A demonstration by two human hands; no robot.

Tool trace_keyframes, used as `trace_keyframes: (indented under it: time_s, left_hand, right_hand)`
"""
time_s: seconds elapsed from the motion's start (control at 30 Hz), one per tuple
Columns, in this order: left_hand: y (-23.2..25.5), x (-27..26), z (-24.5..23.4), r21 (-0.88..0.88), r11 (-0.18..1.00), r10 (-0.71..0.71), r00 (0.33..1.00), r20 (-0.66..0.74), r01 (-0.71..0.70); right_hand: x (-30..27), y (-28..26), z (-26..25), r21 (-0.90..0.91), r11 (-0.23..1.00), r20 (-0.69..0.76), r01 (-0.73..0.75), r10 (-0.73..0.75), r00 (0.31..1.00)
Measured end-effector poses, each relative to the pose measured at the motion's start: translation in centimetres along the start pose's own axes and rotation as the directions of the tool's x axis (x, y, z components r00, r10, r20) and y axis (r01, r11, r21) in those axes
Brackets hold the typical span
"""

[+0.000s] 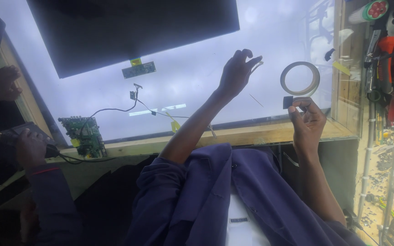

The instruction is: Applying a small piece of adhesive tape to a wire connector on a light table during an electronics repair.

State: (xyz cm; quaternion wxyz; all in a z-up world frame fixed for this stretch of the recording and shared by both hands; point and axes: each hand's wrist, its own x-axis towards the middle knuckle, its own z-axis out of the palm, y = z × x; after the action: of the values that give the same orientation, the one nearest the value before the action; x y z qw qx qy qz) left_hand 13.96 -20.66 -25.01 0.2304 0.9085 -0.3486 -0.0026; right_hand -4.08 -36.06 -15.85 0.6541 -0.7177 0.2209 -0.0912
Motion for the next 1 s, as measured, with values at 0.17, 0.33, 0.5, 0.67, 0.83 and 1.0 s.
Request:
trace_keyframes:
  time_s: [0.17,0.33,0.5,0.67,0.83,1.0]
  left_hand:
    - [-0.8,0.3,1.3,-0.016,0.999,0.048,0.996,-0.072,-0.049]
    - [-0.8,-1.3,0.0,-0.250,0.968,-0.054,0.997,-0.050,0.040]
    - [2.4,-3.6,-8.1,-0.772,0.593,-0.348,0.937,0.009,0.228]
    - [6.4,-6.1,-16.9,-0.936,0.287,-0.428,0.901,0.064,0.203]
    - [7.3,-9.4,-19.5,-0.973,0.186,-0.439,0.898,0.039,0.133]
    - [6.6,-11.5,-20.5,-0.998,-0.023,-0.414,0.909,-0.040,-0.054]
  right_hand:
    - [0.5,0.2,0.4,0.017,1.000,-0.008,0.014,-0.014,1.000]
    - [0.9,-1.6,1.2,0.025,0.999,-0.001,0.048,-0.048,0.999]
    - [1.8,-5.7,3.2,-0.084,0.936,-0.027,0.342,-0.345,0.938]
    - [1.9,-10.8,7.5,0.039,0.843,0.015,0.536,-0.537,0.844]
    - [1.7,-11.4,10.8,0.221,0.725,0.107,0.652,-0.683,0.723]
    - [0.5,-13.5,12.1,0.408,0.701,0.225,0.584,-0.698,0.680]
